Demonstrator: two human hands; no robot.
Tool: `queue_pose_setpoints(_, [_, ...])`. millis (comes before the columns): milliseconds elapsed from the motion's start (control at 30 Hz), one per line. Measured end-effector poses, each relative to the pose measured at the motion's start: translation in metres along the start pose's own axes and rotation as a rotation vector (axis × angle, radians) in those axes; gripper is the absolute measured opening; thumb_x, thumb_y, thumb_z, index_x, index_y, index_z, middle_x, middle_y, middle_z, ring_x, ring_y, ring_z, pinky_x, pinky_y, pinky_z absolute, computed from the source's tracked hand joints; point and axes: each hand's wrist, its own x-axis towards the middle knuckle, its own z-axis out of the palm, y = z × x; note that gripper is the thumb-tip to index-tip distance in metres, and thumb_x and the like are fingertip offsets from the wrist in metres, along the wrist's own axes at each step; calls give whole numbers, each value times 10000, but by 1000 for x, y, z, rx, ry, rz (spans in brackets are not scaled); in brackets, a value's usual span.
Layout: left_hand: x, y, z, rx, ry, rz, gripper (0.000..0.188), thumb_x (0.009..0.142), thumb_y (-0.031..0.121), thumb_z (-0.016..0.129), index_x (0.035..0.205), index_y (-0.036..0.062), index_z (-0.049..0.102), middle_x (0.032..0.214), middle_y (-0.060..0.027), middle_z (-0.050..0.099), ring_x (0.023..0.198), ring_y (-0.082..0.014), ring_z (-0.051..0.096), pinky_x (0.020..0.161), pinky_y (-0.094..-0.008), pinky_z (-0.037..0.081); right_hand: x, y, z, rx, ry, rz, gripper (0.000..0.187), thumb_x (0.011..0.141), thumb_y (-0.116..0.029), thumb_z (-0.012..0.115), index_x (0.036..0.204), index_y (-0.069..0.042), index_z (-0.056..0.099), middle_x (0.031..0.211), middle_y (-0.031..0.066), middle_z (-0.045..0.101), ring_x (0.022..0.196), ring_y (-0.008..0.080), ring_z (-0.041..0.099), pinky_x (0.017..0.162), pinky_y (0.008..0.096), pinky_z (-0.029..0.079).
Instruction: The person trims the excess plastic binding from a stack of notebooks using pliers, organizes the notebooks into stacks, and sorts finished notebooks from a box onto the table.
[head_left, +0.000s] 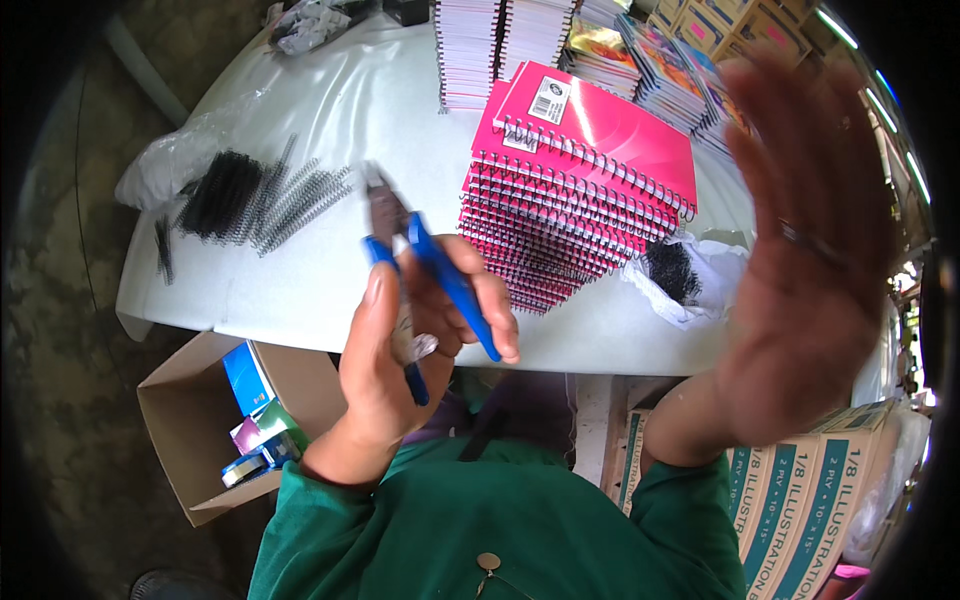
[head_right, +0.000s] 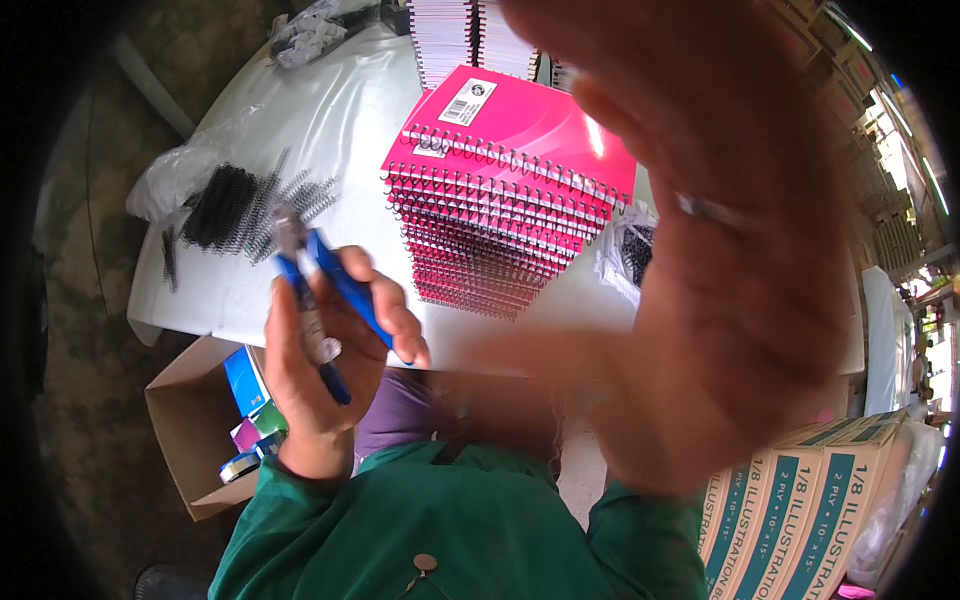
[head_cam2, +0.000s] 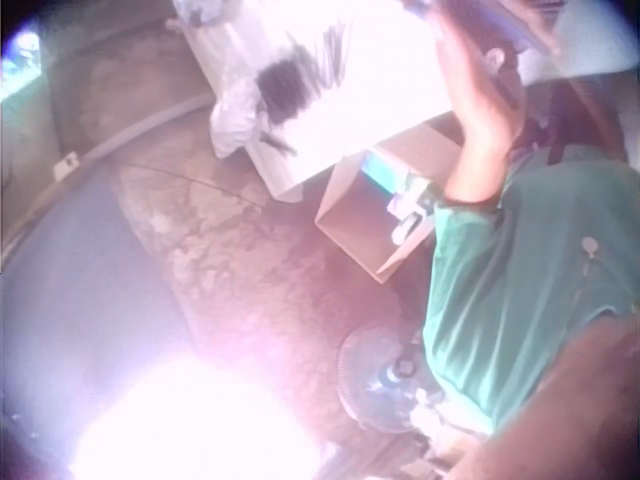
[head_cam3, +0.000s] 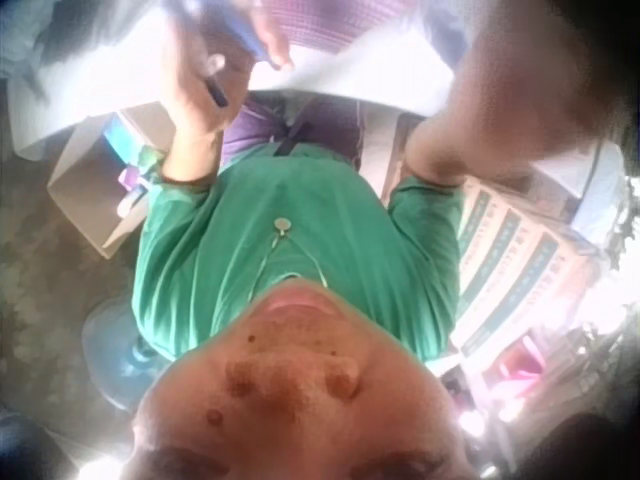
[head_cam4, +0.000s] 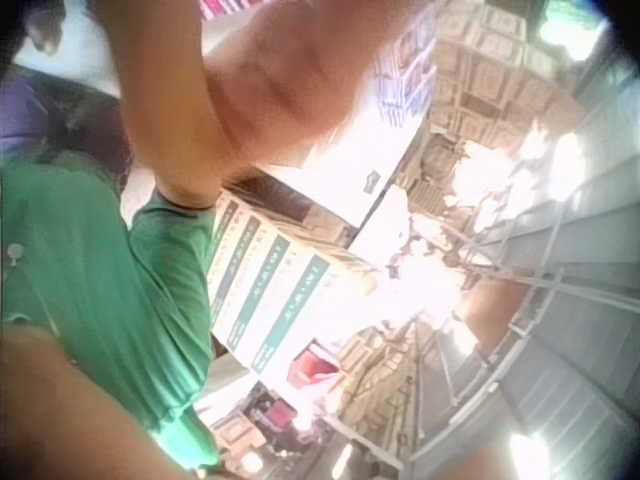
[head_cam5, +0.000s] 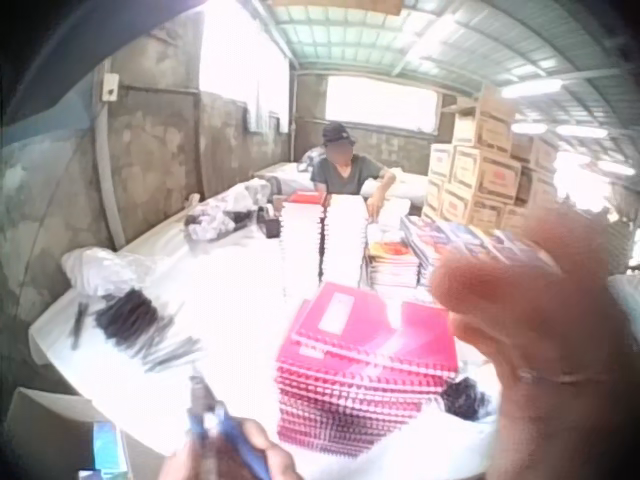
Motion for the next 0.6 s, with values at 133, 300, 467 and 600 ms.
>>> queue_pose_setpoints(133, [4, -4, -7, -84, 4, -206, 639, 944, 543, 216, 1188, -1, 445, 975, -195, 597, 828, -282, 625, 734, -378, 507, -13, 32, 67, -388, 5, 153, 262, 803, -131, 658, 1032, -5, 643, 1065, 138, 635, 989, 260, 599, 887, 358, 424])
queue_pose_setpoints(300, [15, -4, 1, -144, -21, -377, 668, 946, 538, 228, 1251, -24, 419, 1062, -225, 585, 965, -328, 613, 820, -427, 504, -19, 40, 72, -560, 35, 148, 150, 776, -130, 677, 918, -83, 687, 958, 60, 676, 883, 223, 624, 762, 333, 433])
queue_pose_setpoints(467, [19, -3, -2, -158, -10, -405, 655, 942, 545, 220, 1229, -10, 418, 1036, -248, 558, 902, -356, 591, 844, -502, 471, -18, 39, 74, -536, 48, 188, 111, 770, -139, 679, 877, -113, 695, 908, 43, 689, 877, 217, 639, 757, 330, 433])
queue_pose_setpoints(600, [15, 3, -1, 577, 128, -280, 517, 964, 466, 300, 1111, -5, 456, 870, -159, 565, 694, -255, 554, 691, -384, 472, -19, 41, 73, -537, 40, 165, 121, 767, -151, 685, 884, -120, 693, 898, 43, 691, 888, 220, 644, 763, 333, 436])
